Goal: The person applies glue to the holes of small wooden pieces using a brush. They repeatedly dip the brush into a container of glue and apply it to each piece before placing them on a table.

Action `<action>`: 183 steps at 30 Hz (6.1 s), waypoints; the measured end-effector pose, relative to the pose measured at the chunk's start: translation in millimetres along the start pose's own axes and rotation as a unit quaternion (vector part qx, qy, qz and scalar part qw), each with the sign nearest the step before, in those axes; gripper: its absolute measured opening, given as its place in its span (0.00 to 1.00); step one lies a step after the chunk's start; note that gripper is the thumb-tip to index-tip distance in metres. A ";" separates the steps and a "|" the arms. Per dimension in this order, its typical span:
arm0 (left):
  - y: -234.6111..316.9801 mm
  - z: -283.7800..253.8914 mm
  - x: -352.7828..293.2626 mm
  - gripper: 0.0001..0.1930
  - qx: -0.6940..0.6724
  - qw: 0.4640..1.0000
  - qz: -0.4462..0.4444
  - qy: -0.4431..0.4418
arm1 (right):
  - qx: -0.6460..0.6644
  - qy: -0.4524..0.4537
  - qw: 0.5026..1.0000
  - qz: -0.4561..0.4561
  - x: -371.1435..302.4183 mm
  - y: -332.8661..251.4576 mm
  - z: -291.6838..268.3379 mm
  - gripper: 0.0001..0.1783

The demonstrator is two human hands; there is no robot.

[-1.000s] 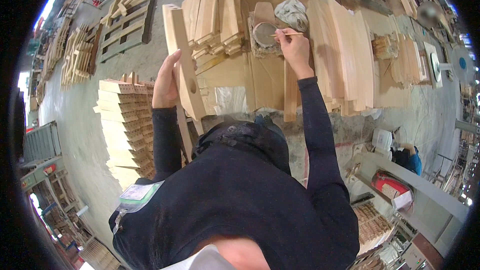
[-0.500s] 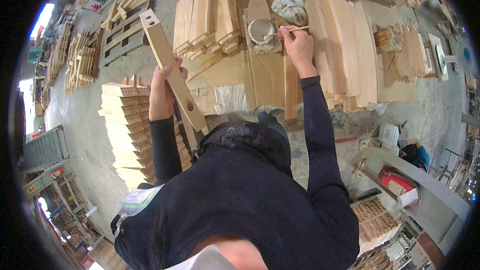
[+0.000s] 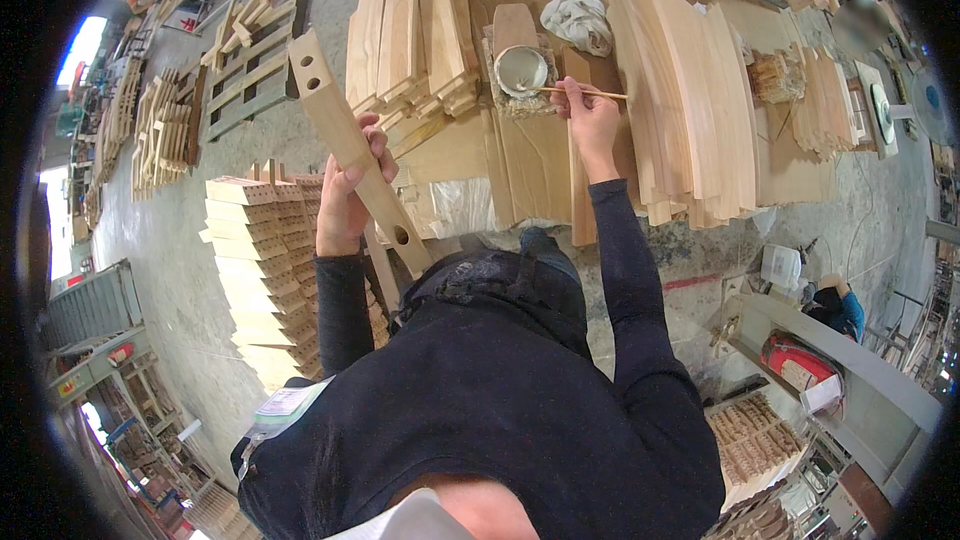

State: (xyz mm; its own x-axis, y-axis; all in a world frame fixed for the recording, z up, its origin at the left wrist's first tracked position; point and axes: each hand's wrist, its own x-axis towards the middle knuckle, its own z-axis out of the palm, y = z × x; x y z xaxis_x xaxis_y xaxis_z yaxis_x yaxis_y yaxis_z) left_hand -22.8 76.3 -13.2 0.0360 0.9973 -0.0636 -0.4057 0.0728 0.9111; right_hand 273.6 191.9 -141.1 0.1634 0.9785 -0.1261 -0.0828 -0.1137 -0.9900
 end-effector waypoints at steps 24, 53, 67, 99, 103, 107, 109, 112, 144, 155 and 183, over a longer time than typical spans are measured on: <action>-19.9 9.1 2.9 0.27 -0.044 0.998 -0.043 0.017 | 0.226 0.049 0.959 0.163 -7.4 6.8 -10.7 0.11; -19.9 50.4 -17.1 0.27 0.030 0.998 -0.049 -0.018 | 0.163 -0.130 0.975 -0.072 -63.6 -148.5 43.9 0.09; -23.4 46.8 -24.4 0.28 0.010 0.998 -0.056 -0.032 | 0.148 -0.197 0.965 -0.090 -82.0 -152.1 41.4 0.04; -25.6 51.8 -27.1 0.30 0.020 0.998 -0.057 -0.011 | 0.161 -0.097 0.976 -0.111 -109.6 -148.1 48.4 0.11; -26.6 50.2 -28.4 0.30 0.029 0.998 -0.057 -0.019 | 0.161 -0.083 0.978 -0.107 -98.1 -148.8 53.4 0.11; -26.7 50.6 -29.1 0.30 0.030 0.998 -0.059 -0.016 | 0.170 -0.077 0.977 -0.106 -89.2 -150.8 57.8 0.10; -25.9 50.1 -29.8 0.31 0.028 0.998 -0.059 -0.017 | 0.173 -0.074 0.977 -0.103 -85.8 -150.8 58.7 0.09; -27.2 50.1 -30.0 0.31 0.024 0.998 -0.055 -0.013 | 0.181 -0.066 0.976 -0.101 -84.0 -151.3 58.6 0.09; -29.0 50.1 -30.8 0.29 0.025 0.999 -0.032 -0.011 | 0.170 -0.084 0.979 -0.070 -64.8 -156.6 59.9 0.08; -25.8 50.7 -27.6 0.28 0.012 0.999 -0.040 0.035 | -0.087 -0.254 0.905 -0.330 -88.1 -249.3 51.9 0.06; -32.9 54.2 -28.7 0.26 0.008 0.997 -0.018 0.070 | -0.262 -0.304 0.845 -0.353 -87.9 -288.2 85.3 0.09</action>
State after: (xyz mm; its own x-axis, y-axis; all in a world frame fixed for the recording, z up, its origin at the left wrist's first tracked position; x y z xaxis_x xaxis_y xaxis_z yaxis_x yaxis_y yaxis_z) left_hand 39.0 44.8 -19.2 -0.0793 0.9853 -0.1511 -0.3909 0.1087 0.9140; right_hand 199.3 153.3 160.7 -0.5585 0.7240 0.4048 0.2966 0.6301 -0.7177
